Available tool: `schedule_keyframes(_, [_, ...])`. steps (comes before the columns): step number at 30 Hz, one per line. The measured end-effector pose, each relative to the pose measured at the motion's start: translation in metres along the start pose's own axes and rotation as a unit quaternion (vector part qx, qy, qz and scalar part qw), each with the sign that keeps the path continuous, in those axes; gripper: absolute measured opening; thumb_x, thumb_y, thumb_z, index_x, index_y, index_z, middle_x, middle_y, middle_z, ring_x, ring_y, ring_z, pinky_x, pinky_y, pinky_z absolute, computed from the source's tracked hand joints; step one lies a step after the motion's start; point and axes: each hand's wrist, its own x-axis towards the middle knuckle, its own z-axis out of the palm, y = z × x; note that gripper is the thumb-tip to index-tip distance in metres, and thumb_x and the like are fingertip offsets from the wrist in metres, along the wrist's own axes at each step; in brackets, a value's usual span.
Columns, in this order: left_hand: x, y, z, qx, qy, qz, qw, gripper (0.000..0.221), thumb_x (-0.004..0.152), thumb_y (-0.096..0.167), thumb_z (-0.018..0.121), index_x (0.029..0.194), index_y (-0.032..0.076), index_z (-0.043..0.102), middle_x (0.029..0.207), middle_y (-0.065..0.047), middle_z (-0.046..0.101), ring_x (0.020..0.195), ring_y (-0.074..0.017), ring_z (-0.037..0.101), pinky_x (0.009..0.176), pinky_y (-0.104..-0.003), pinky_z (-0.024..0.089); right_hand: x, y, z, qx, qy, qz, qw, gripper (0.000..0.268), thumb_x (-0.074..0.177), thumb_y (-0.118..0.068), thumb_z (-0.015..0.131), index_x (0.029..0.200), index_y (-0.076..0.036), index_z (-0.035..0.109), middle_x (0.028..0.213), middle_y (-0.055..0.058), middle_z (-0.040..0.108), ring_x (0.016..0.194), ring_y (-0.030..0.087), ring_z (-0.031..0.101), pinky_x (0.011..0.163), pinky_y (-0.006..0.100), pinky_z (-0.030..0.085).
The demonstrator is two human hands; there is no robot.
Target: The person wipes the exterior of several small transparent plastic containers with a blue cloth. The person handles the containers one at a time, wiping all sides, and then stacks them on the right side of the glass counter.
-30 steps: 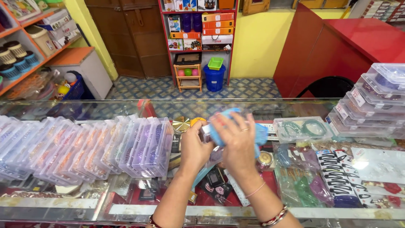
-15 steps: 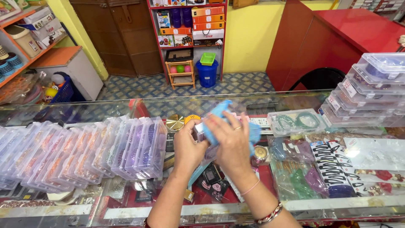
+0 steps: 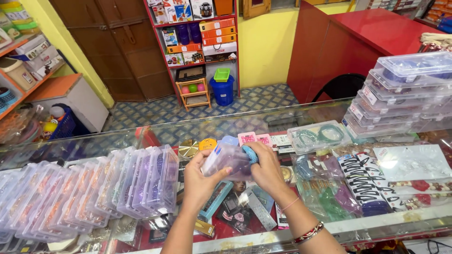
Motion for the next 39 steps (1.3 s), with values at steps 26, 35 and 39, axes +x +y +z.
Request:
schedule_keyframes(26, [-0.008,-0.038,0.005,0.276,0.038,-0.026,0.96,0.051,0.069,-0.003,0.082,0.118,0.007,0.071,0.094,-0.015,0.079,0.086,-0.021,0.076,0.073,-0.034,0.058,-0.029,-0.022,0.049,-0.21,0.009,-0.218,0.953,0.056,0.078,0.004,0.055,0.134,0.003,0.061,0.135,0.019,0.062,0.134,0.035,0.052,0.12,0.054,0.027])
schedule_keyframes(35, [-0.009,-0.034,0.007,0.249,0.027,-0.075,0.965,0.05,0.068,0.006,0.089,0.114,0.007,0.069,0.093,-0.012,0.08,0.084,-0.0196,0.079,0.075,-0.034,0.057,-0.013,-0.006,0.031,-0.246,0.035,-0.176,0.952,0.051,0.082,0.003,0.058,0.133,0.001,0.06,0.136,0.017,0.062,0.136,0.037,0.05,0.122,0.058,0.022])
schedule_keyframes(39, [-0.011,-0.034,0.006,0.254,0.033,-0.037,0.966,0.049,0.067,0.003,0.087,0.113,0.006,0.07,0.093,-0.015,0.08,0.085,-0.0218,0.078,0.074,-0.035,0.058,-0.024,-0.019,0.042,-0.226,-0.009,-0.194,0.955,0.059,0.074,0.006,0.058,0.133,-0.001,0.061,0.137,0.016,0.061,0.137,0.035,0.05,0.121,0.059,0.021])
